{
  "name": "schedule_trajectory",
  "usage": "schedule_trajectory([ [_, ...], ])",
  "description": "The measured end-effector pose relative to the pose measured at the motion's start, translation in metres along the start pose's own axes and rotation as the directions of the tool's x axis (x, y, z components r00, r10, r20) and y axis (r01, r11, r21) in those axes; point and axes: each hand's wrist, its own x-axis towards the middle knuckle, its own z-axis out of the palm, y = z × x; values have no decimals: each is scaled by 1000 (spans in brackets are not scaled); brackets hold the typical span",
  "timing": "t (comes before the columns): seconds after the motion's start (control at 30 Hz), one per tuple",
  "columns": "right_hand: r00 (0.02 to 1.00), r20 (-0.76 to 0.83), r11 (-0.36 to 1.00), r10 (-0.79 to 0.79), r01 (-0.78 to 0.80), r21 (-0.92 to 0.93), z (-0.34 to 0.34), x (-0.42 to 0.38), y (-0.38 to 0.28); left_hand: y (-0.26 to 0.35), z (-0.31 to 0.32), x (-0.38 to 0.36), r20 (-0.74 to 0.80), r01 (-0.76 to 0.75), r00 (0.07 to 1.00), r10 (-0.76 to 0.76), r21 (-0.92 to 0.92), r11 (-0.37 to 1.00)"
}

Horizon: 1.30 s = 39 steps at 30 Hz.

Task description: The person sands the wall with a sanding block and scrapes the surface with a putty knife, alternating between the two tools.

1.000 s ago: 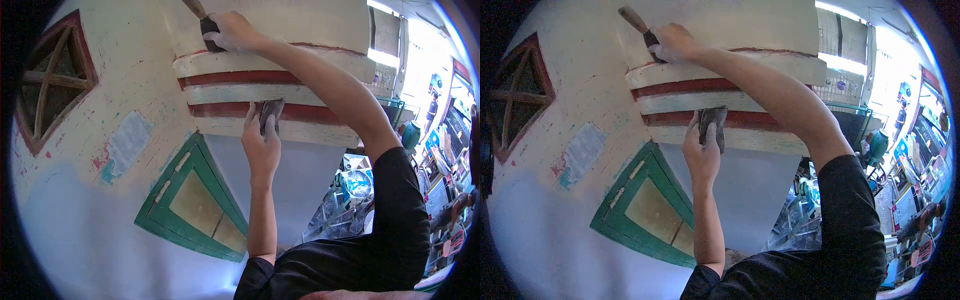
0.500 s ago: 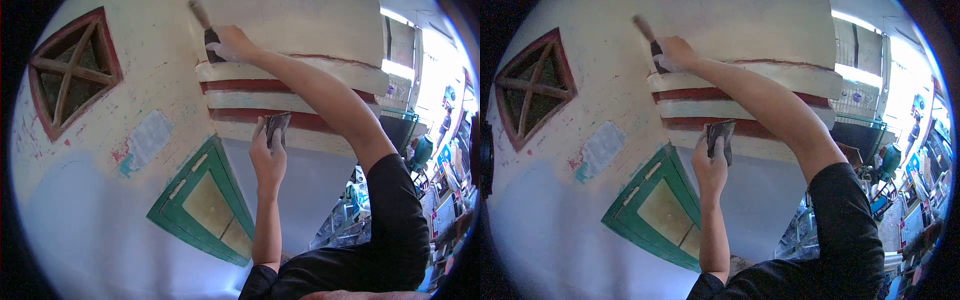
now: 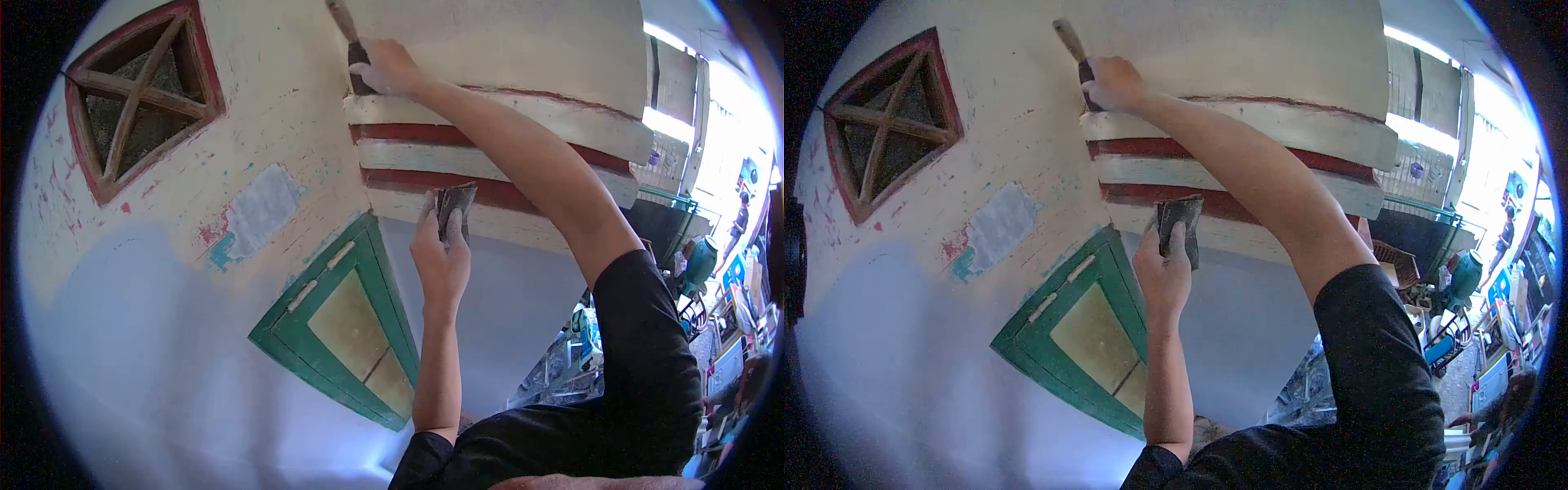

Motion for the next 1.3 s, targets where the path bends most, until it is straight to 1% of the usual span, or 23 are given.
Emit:
schedule_trajectory([
  [0.03,999,-47,1000,22,-22,-4,2,1,2,0,-1,0,-18,-2,1000,2,-21,1000],
  [0.17,1000,12,999,-11,11,32,8,-3,-1,-3,-4,1,-5,74,997,-74,-75,994],
  [0.23,999,-45,999,-6,8,42,7,2,-2,-11,0,1,-137,-33,990,29,-28,999],
  [0.37,996,19,996,-87,87,5,9,-7,-6,-15,0,0,-145,-36,989,22,-91,995],
  [0.43,998,62,991,21,-29,128,10,-4,-13,-15,-1,2,-165,-26,986,14,-65,998],
  [0.47,998,65,991,20,-28,129,8,-3,-14,-15,-4,2,-167,-23,986,12,-65,998],
  [0.53,993,-23,989,-117,114,-93,9,-4,-9,-5,-11,0,-81,107,990,-115,-94,990],
  [0.57,994,-20,990,-111,108,-93,12,-7,-8,-10,-10,0,-76,112,990,-119,-93,989],
  [0.63,987,31,988,-155,155,-16,17,-12,-12,-19,-8,2,-177,78,981,-86,-52,996],
  [0.67,987,31,987,-156,157,-17,16,-10,-12,-22,-7,2,-178,77,980,-85,-54,996],
  [0.73,987,-112,993,-112,114,11,16,-6,-8,-19,-8,1,-191,86,976,-109,-122,989],
  [0.87,994,7,992,-107,108,-68,-2,-16,-3,-22,-5,5,-226,60,971,-83,-106,993],
  [0.93,979,-88,979,-182,189,79,-7,-14,2,-16,-6,11,-213,110,965,-150,-191,975],
  [0.97,980,-87,979,-180,186,78,-11,-13,6,-14,-6,14,-209,112,966,-152,-192,975],
  [1.03,987,-61,989,-146,144,-39,-37,-11,7,-10,-3,23,-253,63,962,-99,-146,987],
  [1.07,992,48,985,-118,123,-123,-50,-15,5,-11,-1,28,-242,66,965,-101,-149,987],
  [1.1,993,49,985,-109,115,-131,-49,-19,11,-14,0,35,-193,-11,981,-16,-137,990],
  [1.13,983,89,977,-162,172,-125,-47,-23,17,-16,3,40,-145,-89,987,70,-132,987],
  [1.17,968,128,966,-214,229,-116,-46,-25,23,-21,5,43,-137,-89,988,70,-137,987],
  [1.2,970,128,967,-209,224,-122,-51,-24,25,-22,5,47,-34,-200,979,200,-4,980],
  [1.23,979,95,982,-181,185,-37,-58,-21,28,-22,6,49,81,-321,946,313,117,940],
  [1.27,986,64,988,-151,148,49,-64,-19,31,-22,10,50,83,-325,945,317,112,939],
  [1.3,987,63,988,-148,146,44,-74,-19,31,-12,11,49,126,-280,955,270,68,958],
])
